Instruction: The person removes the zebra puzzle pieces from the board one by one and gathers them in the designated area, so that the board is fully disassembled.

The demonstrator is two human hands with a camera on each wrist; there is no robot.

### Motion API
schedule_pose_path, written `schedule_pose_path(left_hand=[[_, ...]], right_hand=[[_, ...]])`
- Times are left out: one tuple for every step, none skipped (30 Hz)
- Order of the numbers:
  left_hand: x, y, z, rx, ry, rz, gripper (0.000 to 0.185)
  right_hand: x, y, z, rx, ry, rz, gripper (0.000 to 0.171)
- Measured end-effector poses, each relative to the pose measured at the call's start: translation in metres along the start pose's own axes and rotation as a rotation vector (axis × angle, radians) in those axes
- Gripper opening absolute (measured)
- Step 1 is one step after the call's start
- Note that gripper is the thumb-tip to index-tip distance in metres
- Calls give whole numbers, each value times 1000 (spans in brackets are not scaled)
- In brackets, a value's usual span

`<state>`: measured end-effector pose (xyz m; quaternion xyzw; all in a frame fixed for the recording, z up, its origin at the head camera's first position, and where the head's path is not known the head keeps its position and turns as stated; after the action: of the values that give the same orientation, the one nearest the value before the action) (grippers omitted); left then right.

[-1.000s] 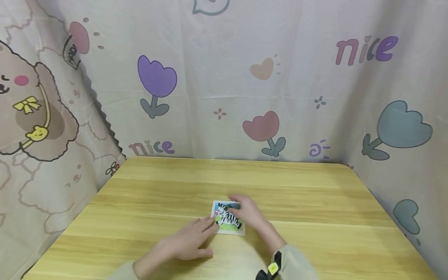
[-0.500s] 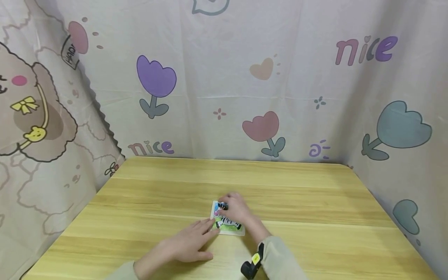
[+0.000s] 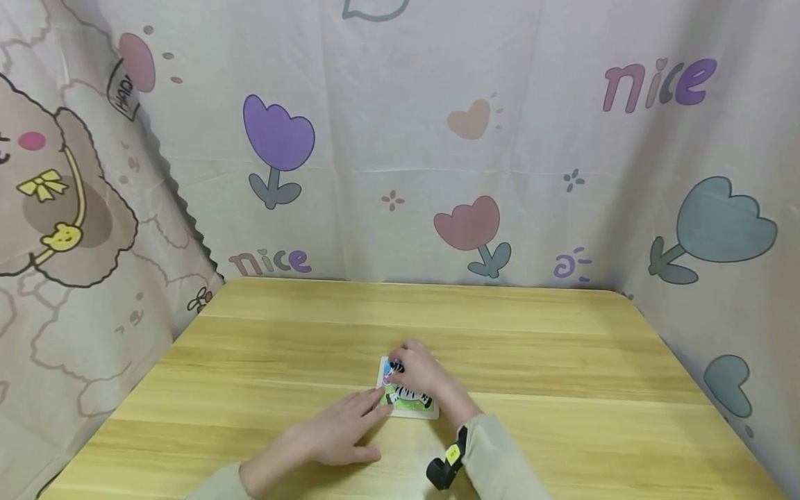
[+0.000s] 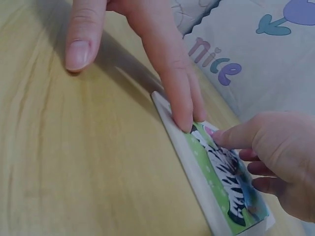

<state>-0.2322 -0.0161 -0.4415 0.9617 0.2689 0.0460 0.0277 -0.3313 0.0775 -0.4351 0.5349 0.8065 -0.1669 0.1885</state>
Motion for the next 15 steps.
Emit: schedule_pose_path(left_hand=[[0, 0, 0, -1, 3, -1, 70], [0, 0, -1, 1, 3, -1, 70], [0, 0, -1, 2, 2, -1, 69], [0, 0, -2, 4, 0, -1, 69], [0, -1, -2, 4, 0, -3, 68], [0, -1, -2, 4, -1, -5, 68], [0, -1, -3, 5, -5, -6, 68], [0, -1, -3, 7, -8, -7, 68], [0, -2, -3, 6, -9, -8, 68], [0, -2, -3, 5, -9, -9, 68], [0, -2, -3, 5, -8, -10, 68], [0, -2, -4, 4, -11, -9, 68], [0, -2, -4, 5, -12, -7, 67], [0, -1, -3, 3, -12, -7, 67], [0, -1, -3, 1, -12, -8, 67]], right_hand=[[-1, -1, 0, -13, -9, 1, 35], [-1, -2, 1, -26, -16, 2, 34], [-2, -2, 1, -41, -23, 5, 34], [-2, -3, 1, -57, -28, 6, 33], [-2, -4, 2, -72, -35, 9, 33], [-2, -5, 2, -87, -42, 10, 32], [-1, -6, 3, -101, -47, 15, 32], [0, -7, 3, -113, -50, 22, 33], [1, -8, 4, -123, -55, 29, 33], [2, -9, 5, -131, -61, 37, 33], [3, -9, 5, -136, -68, 44, 33], [3, -9, 5, -137, -73, 49, 33], [4, -9, 6, -137, -82, 55, 33], [4, -9, 6, -135, -91, 56, 33], [4, -9, 7, -131, -101, 56, 33]])
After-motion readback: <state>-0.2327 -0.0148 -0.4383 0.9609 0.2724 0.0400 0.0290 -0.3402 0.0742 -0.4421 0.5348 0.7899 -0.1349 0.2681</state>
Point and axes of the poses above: each hand's wrist, its own y-axis away from the middle knuckle, its own z-axis out of the palm, x = y × z, the point moved 8 cm from there along -y, towards the middle knuckle, and after that the axes turned 9 degrees about z, right-handed, at the moved point
